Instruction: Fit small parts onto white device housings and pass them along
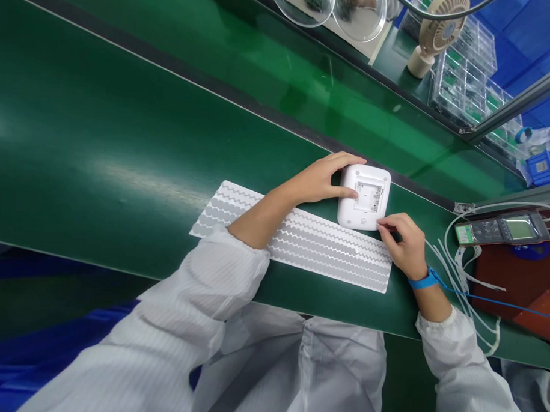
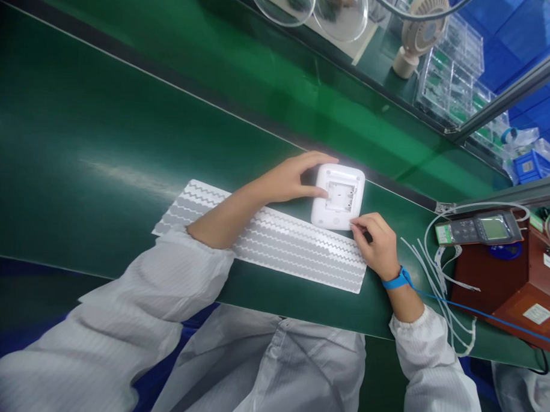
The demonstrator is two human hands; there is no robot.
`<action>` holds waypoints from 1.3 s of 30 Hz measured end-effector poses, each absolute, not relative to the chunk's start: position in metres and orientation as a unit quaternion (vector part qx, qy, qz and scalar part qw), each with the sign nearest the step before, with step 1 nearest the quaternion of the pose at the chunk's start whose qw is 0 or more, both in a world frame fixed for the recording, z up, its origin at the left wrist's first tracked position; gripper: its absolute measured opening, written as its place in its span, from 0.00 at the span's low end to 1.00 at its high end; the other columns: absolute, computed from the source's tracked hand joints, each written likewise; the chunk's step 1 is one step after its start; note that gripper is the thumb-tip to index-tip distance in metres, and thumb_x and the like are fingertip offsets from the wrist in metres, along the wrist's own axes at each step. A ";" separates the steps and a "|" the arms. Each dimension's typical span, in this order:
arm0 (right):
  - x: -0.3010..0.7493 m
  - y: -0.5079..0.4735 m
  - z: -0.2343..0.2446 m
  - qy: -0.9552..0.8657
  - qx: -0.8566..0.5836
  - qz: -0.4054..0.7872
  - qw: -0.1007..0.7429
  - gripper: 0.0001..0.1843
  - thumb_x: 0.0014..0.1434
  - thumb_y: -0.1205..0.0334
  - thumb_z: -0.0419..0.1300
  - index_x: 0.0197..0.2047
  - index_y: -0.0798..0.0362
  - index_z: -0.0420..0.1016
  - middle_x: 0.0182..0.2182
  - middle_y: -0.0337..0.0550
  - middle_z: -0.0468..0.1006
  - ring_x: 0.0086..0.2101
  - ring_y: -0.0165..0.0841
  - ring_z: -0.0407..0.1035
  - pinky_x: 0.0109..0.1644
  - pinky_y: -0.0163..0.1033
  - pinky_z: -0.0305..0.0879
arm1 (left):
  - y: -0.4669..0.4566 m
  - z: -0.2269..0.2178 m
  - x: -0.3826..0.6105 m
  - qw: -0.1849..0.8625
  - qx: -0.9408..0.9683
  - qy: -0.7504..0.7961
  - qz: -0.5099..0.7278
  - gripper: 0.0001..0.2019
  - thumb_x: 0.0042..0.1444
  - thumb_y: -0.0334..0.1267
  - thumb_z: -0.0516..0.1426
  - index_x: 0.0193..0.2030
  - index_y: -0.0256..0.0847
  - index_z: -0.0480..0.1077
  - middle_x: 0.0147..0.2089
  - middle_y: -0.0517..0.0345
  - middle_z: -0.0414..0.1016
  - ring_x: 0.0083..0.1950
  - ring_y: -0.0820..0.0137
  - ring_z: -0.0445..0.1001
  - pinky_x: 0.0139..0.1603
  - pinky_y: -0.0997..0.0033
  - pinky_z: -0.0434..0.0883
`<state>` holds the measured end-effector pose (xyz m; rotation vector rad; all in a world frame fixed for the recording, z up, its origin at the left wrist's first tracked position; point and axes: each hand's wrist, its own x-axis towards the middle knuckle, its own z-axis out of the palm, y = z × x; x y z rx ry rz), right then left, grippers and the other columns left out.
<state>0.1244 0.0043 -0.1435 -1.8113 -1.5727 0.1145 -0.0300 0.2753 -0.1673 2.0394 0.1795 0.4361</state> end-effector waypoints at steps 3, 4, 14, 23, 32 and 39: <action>0.124 0.006 -0.141 -0.618 -0.705 0.049 0.345 0.06 0.76 0.66 0.63 0.48 0.45 0.80 0.41 0.45 0.83 0.39 0.39 0.78 0.42 0.46 0.77 | 0.276 -0.168 -0.030 0.501 0.844 0.074 0.179 0.36 0.65 0.50 0.71 0.77 0.48 0.70 0.79 0.45 0.71 0.79 0.45 0.69 0.78 0.42 0.69; 0.124 0.006 -0.141 -0.617 -0.706 0.054 0.343 0.06 0.75 0.66 0.63 0.47 0.46 0.80 0.41 0.44 0.82 0.38 0.39 0.77 0.42 0.46 0.77 | 0.276 -0.168 -0.030 0.500 0.844 0.075 0.178 0.36 0.65 0.50 0.71 0.77 0.48 0.70 0.79 0.45 0.71 0.79 0.45 0.69 0.77 0.42 0.69; 0.124 0.009 -0.142 -0.576 -0.717 0.118 0.374 0.05 0.71 0.67 0.63 0.42 0.46 0.77 0.37 0.41 0.79 0.36 0.37 0.74 0.40 0.44 0.73 | 0.276 -0.168 -0.029 0.487 0.852 0.070 0.181 0.36 0.66 0.51 0.70 0.78 0.47 0.70 0.78 0.45 0.71 0.78 0.45 0.69 0.77 0.42 0.70; 0.121 0.011 -0.141 -0.557 -0.729 0.123 0.379 0.06 0.71 0.66 0.63 0.41 0.46 0.78 0.37 0.42 0.80 0.37 0.38 0.74 0.42 0.45 0.73 | 0.276 -0.168 -0.030 0.485 0.852 0.068 0.184 0.36 0.66 0.49 0.71 0.78 0.47 0.70 0.78 0.44 0.72 0.77 0.45 0.70 0.77 0.42 0.71; 0.115 0.014 -0.139 -0.495 -0.764 0.166 0.379 0.05 0.67 0.64 0.64 0.37 0.46 0.75 0.36 0.39 0.77 0.35 0.36 0.72 0.41 0.44 0.69 | 0.277 -0.169 -0.030 0.486 0.852 0.073 0.180 0.37 0.65 0.50 0.71 0.78 0.47 0.69 0.79 0.43 0.70 0.78 0.44 0.69 0.77 0.41 0.70; 0.125 0.019 -0.141 -0.384 -0.775 0.286 0.413 0.11 0.62 0.59 0.69 0.38 0.46 0.69 0.32 0.34 0.71 0.32 0.34 0.65 0.38 0.41 0.64 | 0.276 -0.168 -0.029 0.488 0.851 0.076 0.177 0.37 0.64 0.50 0.71 0.78 0.47 0.70 0.78 0.43 0.71 0.78 0.44 0.69 0.78 0.40 0.69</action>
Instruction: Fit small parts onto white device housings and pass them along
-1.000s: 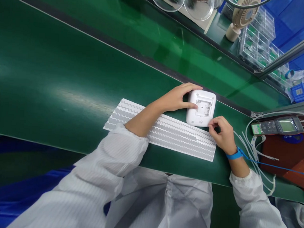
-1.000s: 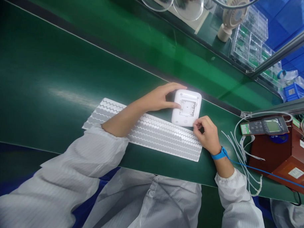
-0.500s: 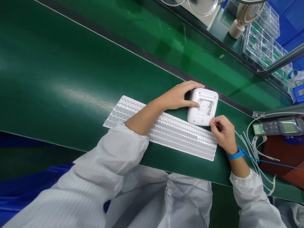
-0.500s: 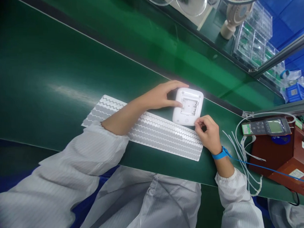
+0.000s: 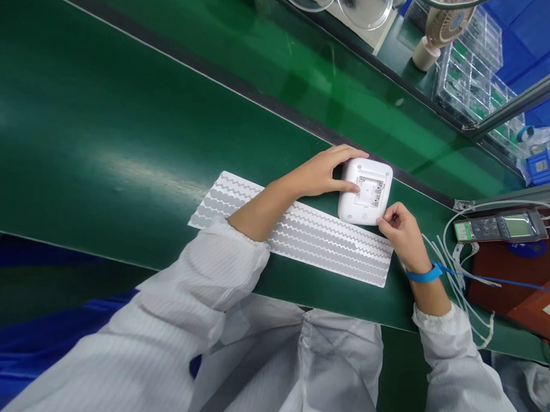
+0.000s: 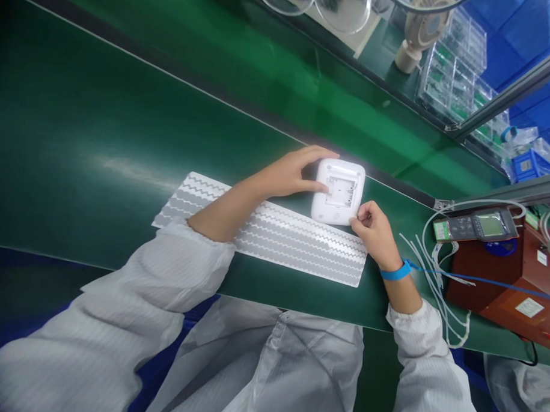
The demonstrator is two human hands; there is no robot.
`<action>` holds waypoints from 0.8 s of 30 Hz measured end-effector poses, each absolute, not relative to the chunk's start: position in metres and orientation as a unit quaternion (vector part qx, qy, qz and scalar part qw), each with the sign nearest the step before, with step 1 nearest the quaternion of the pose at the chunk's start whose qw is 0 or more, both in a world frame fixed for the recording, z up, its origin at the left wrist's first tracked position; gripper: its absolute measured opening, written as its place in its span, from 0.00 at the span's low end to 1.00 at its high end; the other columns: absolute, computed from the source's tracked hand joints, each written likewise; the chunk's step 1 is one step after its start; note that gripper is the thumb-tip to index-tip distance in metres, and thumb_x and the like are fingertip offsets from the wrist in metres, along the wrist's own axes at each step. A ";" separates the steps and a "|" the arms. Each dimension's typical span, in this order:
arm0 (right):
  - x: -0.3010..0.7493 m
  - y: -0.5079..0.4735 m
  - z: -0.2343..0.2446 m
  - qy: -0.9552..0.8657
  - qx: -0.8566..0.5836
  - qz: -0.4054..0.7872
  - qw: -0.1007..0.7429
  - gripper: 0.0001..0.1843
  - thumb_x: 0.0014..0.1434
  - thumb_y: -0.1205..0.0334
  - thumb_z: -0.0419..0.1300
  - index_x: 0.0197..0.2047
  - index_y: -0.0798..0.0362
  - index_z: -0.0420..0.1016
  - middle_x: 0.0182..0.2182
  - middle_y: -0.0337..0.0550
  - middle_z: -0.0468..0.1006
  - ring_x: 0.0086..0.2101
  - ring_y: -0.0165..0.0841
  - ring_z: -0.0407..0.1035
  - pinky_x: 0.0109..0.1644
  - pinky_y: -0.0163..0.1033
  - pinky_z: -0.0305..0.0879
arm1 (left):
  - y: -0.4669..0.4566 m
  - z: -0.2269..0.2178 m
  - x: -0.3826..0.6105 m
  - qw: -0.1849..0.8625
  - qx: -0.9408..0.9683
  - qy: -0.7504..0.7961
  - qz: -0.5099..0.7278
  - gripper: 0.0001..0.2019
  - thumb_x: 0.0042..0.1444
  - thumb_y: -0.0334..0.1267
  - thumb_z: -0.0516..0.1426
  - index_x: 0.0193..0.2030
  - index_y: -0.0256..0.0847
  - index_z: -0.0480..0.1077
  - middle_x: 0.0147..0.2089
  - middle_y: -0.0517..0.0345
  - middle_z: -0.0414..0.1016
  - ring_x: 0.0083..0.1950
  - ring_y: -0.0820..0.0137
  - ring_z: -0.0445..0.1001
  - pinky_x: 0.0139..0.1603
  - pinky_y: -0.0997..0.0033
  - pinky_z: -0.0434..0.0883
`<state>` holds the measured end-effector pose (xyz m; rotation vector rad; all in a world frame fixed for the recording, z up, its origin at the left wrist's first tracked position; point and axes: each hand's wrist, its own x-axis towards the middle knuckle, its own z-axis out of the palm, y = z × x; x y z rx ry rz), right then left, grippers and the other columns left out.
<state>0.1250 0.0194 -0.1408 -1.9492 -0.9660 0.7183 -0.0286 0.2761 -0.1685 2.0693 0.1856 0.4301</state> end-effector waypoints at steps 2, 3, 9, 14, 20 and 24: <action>0.130 0.020 -0.143 -0.375 -0.747 0.324 0.443 0.13 0.61 0.56 0.70 0.40 0.46 0.68 0.33 0.33 0.70 0.34 0.34 0.65 0.40 0.40 0.64 | 0.276 -0.168 -0.028 0.491 0.850 0.078 0.176 0.37 0.64 0.50 0.71 0.77 0.48 0.70 0.78 0.44 0.71 0.77 0.44 0.70 0.77 0.40 0.70; 0.132 0.020 -0.144 -0.371 -0.734 0.340 0.456 0.14 0.61 0.55 0.70 0.40 0.46 0.68 0.34 0.33 0.70 0.34 0.34 0.65 0.41 0.40 0.65 | 0.276 -0.168 -0.028 0.491 0.850 0.079 0.176 0.37 0.64 0.50 0.71 0.77 0.48 0.70 0.78 0.44 0.71 0.77 0.44 0.70 0.77 0.40 0.70; 0.139 0.022 -0.155 -0.366 -0.738 0.344 0.451 0.20 0.59 0.52 0.73 0.41 0.45 0.65 0.33 0.31 0.68 0.34 0.33 0.63 0.39 0.39 0.62 | 0.275 -0.166 -0.028 0.498 0.847 0.078 0.172 0.37 0.63 0.50 0.71 0.77 0.46 0.70 0.77 0.43 0.71 0.77 0.46 0.70 0.77 0.42 0.70; 0.148 0.026 -0.156 -0.396 -0.740 0.352 0.415 0.21 0.56 0.50 0.73 0.39 0.46 0.64 0.31 0.30 0.69 0.33 0.33 0.63 0.39 0.39 0.61 | 0.275 -0.167 -0.028 0.500 0.846 0.073 0.170 0.37 0.63 0.49 0.71 0.77 0.43 0.69 0.78 0.43 0.71 0.76 0.50 0.71 0.77 0.43 0.70; 0.147 0.022 -0.169 -0.325 -0.711 0.346 0.519 0.28 0.53 0.41 0.74 0.45 0.46 0.67 0.32 0.30 0.72 0.32 0.34 0.70 0.41 0.42 0.70 | 0.251 -0.130 -0.033 0.444 0.863 0.085 0.227 0.31 0.65 0.50 0.69 0.71 0.41 0.75 0.77 0.38 0.73 0.79 0.48 0.70 0.82 0.38 0.64; 0.136 0.026 -0.180 -0.334 -0.766 0.238 0.494 0.28 0.63 0.37 0.69 0.54 0.48 0.72 0.36 0.36 0.76 0.34 0.37 0.73 0.43 0.45 0.74 | 0.186 -0.070 -0.062 0.474 0.817 -0.056 0.324 0.19 0.76 0.57 0.60 0.62 0.51 0.83 0.60 0.46 0.85 0.66 0.53 0.82 0.72 0.43 0.76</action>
